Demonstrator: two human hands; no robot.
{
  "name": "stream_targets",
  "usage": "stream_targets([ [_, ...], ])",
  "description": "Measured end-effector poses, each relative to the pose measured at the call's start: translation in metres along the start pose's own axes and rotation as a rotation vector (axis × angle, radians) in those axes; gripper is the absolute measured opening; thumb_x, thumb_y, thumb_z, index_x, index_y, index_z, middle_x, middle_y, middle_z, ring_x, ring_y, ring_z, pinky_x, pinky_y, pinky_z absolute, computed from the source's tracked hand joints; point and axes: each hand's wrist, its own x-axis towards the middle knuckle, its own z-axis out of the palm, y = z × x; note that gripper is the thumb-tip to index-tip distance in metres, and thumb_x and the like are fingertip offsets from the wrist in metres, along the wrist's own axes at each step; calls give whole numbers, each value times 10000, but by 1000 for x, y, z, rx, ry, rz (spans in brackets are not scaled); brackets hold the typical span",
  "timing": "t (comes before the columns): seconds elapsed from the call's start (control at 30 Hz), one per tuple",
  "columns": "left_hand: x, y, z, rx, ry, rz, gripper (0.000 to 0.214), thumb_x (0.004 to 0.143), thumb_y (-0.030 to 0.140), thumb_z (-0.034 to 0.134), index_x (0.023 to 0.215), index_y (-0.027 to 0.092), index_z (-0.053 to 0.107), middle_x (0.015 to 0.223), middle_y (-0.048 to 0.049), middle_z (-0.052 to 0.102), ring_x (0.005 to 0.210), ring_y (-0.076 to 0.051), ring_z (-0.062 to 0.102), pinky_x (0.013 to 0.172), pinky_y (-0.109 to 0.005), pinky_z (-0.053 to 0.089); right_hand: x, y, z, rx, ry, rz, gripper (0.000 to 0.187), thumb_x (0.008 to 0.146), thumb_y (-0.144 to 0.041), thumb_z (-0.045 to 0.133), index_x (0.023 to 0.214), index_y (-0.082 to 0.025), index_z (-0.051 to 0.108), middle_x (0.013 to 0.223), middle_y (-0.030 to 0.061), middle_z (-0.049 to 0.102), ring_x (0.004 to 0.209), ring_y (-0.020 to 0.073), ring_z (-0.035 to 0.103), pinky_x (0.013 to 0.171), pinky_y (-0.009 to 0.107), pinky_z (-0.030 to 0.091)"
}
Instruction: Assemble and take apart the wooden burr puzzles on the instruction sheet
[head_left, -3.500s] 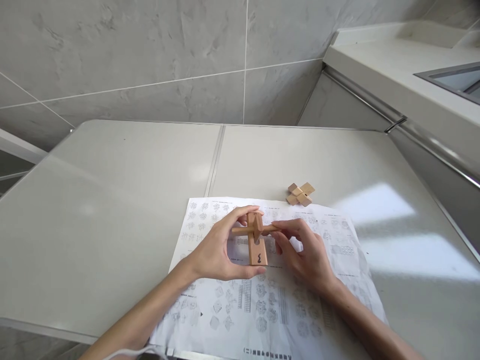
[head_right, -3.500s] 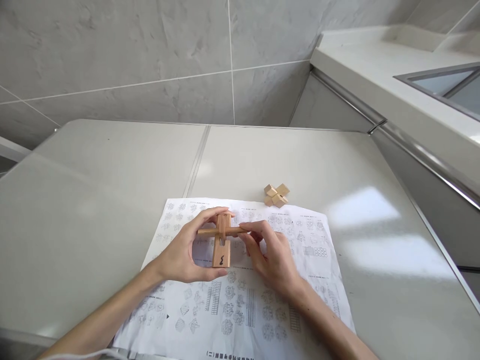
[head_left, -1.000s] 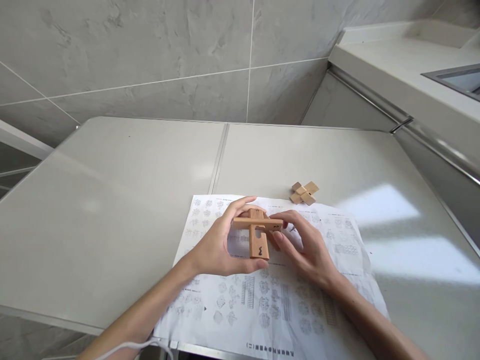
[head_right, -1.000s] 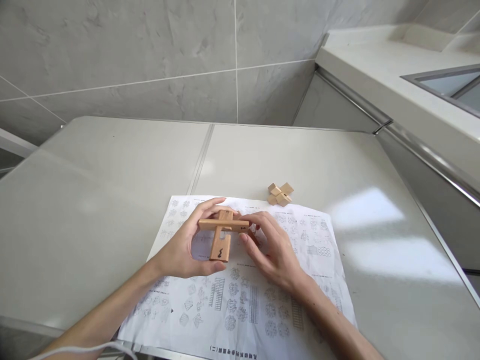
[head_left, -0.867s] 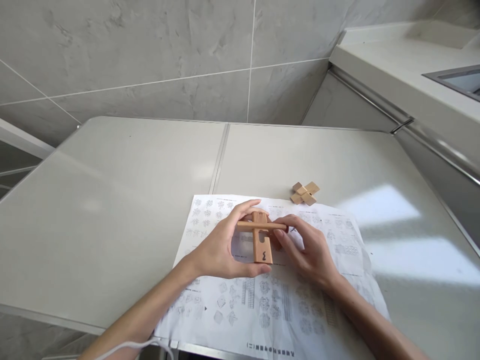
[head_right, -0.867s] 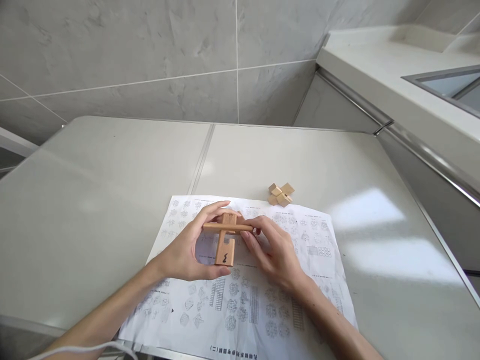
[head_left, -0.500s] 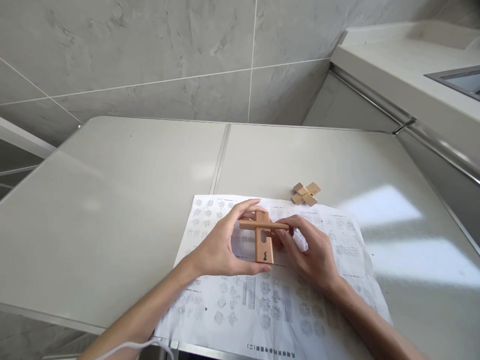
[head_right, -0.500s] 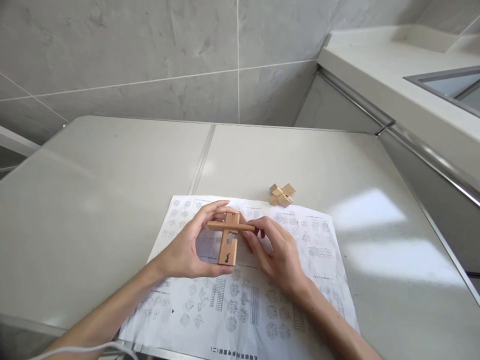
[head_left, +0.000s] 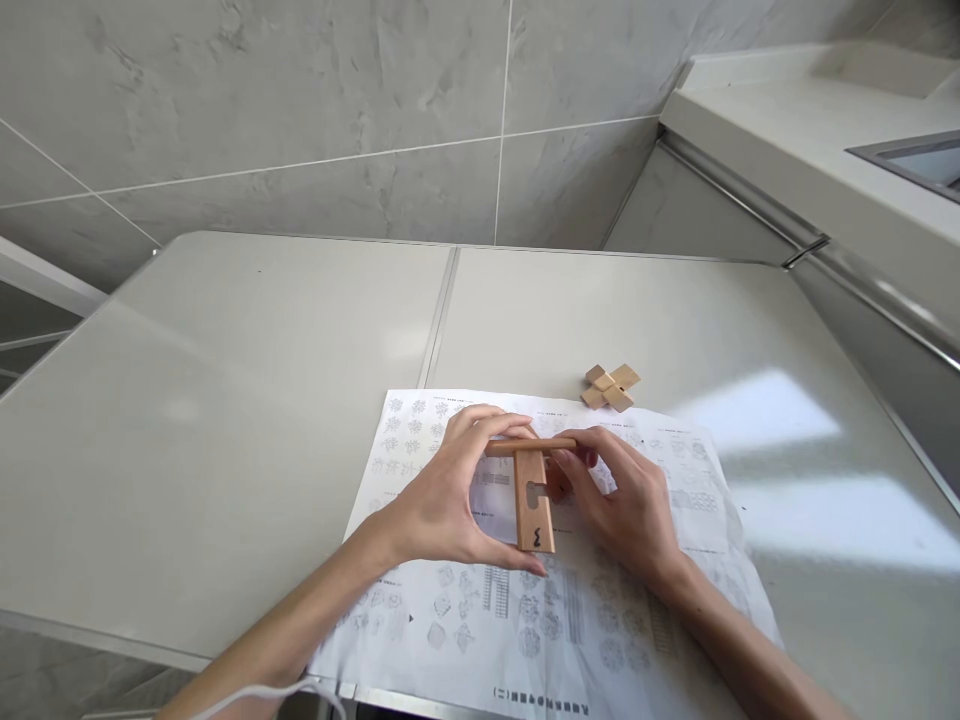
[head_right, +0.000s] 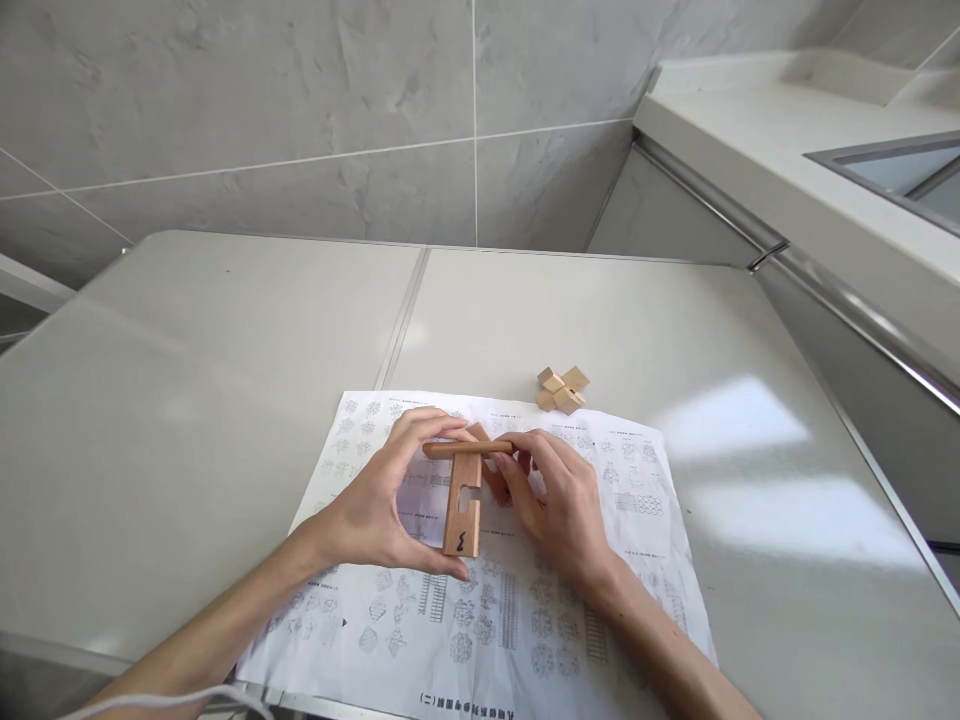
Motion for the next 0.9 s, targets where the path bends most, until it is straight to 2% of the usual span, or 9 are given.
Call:
stream_targets([
  [0.13,0,-1,3,35,-10,-13,1200,594,502,1064,1586,377,402,1512,-150,482,1501,-430,394,1163,-667,511,-2,0,2,20,-15,50,104,1073,-189,601,1034,-239,682,692,-28,687,646,178,618,646,318,515],
  [0.2,0,-2,6,109,5,37,1118,683,500,1025,1603,380,401,1480,-134,549,1467,-401,421,1138,-632,538,-3,0,2,75,-52,101,103,1077,-209,599,1040,-237,691,695,-26,692,639,177,627,645,317,526],
  [0.3,1,-5,8,325,57,195,802,927,329,867,1604,410,445,1409,-79,646,1408,-342,468,1150,-589,526,-3,0,2,144,-77,144,98,1074,-223,599,1030,-238,686,722,-20,710,642,177,652,646,317,539],
  [0.37,1,-7,9,485,104,292,689,997,181,758,1583,428,494,1467,-68,628,1423,-332,470,1168,-600,505,-4,0,2,145,-58,152,91,1067,-227,606,1012,-241,677,737,-17,722,647,179,665,647,317,541],
  [0.43,1,-10,9,614,134,366,673,1003,113,715,1567,425,520,1551,-66,591,1458,-331,471,1185,-624,486,-4,0,2,131,-40,158,89,1065,-235,610,1007,-242,677,726,-19,720,640,183,670,638,318,539],
  [0.53,1,-12,8,705,142,465,635,1006,104,711,1557,365,535,1565,-64,624,1469,-307,515,1219,-609,472,-4,-2,3,126,-46,164,93,1070,-255,612,1016,-242,687,749,-13,730,631,179,676,626,316,543],
  [0.6,1,-12,7,687,115,503,629,1008,98,707,1561,339,529,1534,-53,669,1461,-287,549,1224,-573,486,-5,-3,3,118,-53,159,100,1072,-266,612,1017,-242,692,791,0,745,649,181,690,619,313,550],
  [0.73,1,-12,5,630,45,517,625,1024,77,671,1553,371,515,1514,-8,697,1468,-253,581,1199,-523,528,-6,-4,2,103,-59,133,108,1070,-254,601,1015,-241,693,855,24,778,719,198,731,626,315,573],
  [0.9,0,-10,5,673,47,573,501,1013,69,687,1468,250,579,1507,-81,702,1471,-253,594,1189,-464,543,-7,-7,1,91,-49,128,110,1068,-249,603,1008,-237,694,869,36,792,730,200,743,616,316,583],
])
